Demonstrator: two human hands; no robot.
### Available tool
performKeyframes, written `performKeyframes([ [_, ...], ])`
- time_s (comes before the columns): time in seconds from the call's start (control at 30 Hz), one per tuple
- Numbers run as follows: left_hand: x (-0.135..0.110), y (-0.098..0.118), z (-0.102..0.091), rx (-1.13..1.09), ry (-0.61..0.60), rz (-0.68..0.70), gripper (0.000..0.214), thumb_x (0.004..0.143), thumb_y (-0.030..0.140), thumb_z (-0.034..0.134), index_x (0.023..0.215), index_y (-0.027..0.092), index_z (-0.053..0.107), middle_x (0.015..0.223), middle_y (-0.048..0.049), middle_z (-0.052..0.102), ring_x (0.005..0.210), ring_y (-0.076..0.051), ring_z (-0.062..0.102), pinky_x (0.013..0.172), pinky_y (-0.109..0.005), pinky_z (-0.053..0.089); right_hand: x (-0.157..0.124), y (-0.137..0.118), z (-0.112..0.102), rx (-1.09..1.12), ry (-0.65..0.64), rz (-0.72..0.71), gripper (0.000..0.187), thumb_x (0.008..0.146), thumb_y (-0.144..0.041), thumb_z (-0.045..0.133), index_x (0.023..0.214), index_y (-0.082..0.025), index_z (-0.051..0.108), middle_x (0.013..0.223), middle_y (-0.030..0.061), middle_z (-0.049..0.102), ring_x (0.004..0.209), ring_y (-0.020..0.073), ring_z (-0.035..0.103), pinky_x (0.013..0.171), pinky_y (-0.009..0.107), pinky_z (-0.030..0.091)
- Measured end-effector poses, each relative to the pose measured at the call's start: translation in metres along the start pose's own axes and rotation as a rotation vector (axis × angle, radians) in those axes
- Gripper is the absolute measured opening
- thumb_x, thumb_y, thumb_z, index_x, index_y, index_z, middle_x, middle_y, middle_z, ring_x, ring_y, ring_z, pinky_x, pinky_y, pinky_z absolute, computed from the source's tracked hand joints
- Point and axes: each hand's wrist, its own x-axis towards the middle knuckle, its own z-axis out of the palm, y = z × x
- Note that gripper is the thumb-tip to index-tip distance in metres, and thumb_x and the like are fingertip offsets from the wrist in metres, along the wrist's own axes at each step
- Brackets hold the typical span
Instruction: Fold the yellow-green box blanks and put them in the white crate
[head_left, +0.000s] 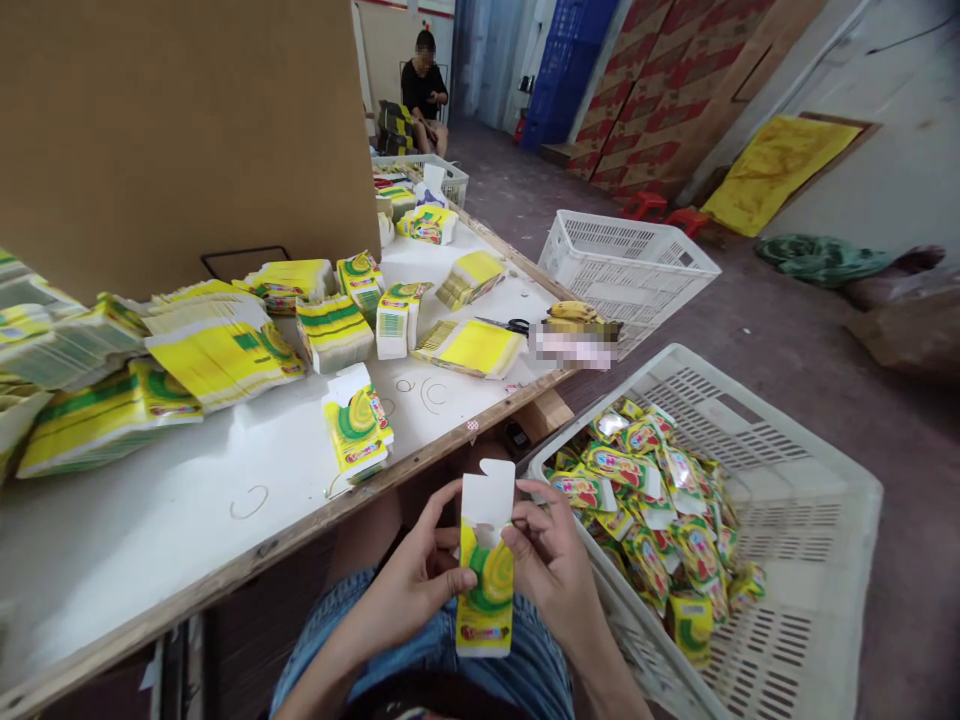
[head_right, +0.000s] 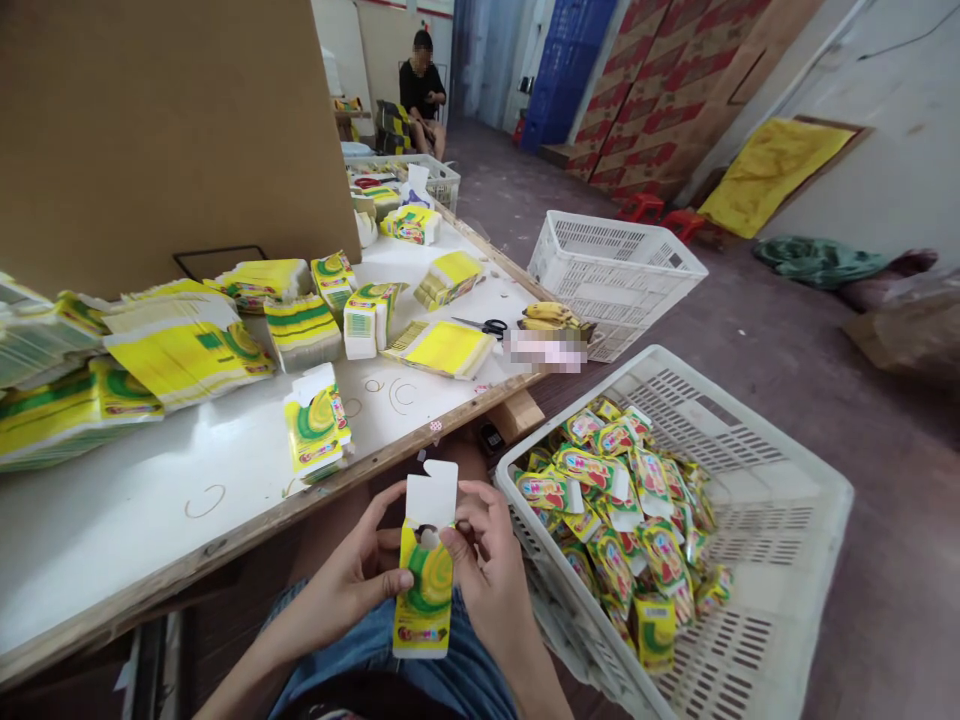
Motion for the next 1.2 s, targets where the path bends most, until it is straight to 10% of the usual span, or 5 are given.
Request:
performKeyframes([
  [0.2, 0.003, -0.009, -0.005, 0.206, 0.129, 0.056, 0.041, 0.085, 0.028, 0.071, 0.122, 0.02, 0.057, 0.107, -0.0084, 0.074, 0.09, -0.02, 0.07, 0.077, -0.027, 0.053, 0.003, -0.004, -0.012, -0.126, -0.045, -0.11, 0.042, 0.094, -0.054, 0.055, 0.1, -0.021, 0.08, 0.104, 0.0114, 0.071, 0.101, 0.0264, 0.065, 0.089, 0.037, 0.052],
  [0.33, 0.003, -0.012, -0.004, 0.41, 0.208, 0.091, 0.038, 0.087, 0.022, 0.065, 0.125, 0.021, 0.061, 0.116, -0.008, 0.072, 0.101, -0.023, 0.069, 0.086, -0.03, 0.055, 0.005, -0.008, -0.012, -0.049, -0.158, 0.157, 0.04, 0.092, -0.045, 0.061, 0.119, -0.017, 0.072, 0.092, 0.0085, 0.075, 0.083, 0.0216, 0.068, 0.075, 0.032, 0.054],
  [0.83, 0.007, 0.003, 0.003, 0.047, 0.139, 0.029, 0.061, 0.08, 0.034, 0.077, 0.135, 0.019, 0.055, 0.103, -0.0106, 0.076, 0.089, -0.022, 0.072, 0.08, -0.03, 0.054, 0.006, -0.004, 0.006, -0.347, -0.093, 0.124, 0.036, 0.081, -0.023, 0.064, 0.116, -0.021, 0.056, 0.052, -0.0121, 0.04, 0.046, 0.0106, 0.038, 0.048, 0.022, 0.03],
  [1.2, 0.005, 0.004, -0.002, 0.063, 0.186, 0.052, 0.044, 0.08, 0.025, 0.075, 0.122, 0.018, 0.062, 0.105, -0.0105, 0.077, 0.092, -0.024, 0.073, 0.079, -0.031, 0.057, 0.007, -0.005, -0.005, -0.16, -0.057, -0.007, 0.022, 0.091, -0.031, 0.062, 0.106, -0.019, 0.073, 0.085, 0.0046, 0.069, 0.075, 0.0175, 0.063, 0.067, 0.027, 0.05],
])
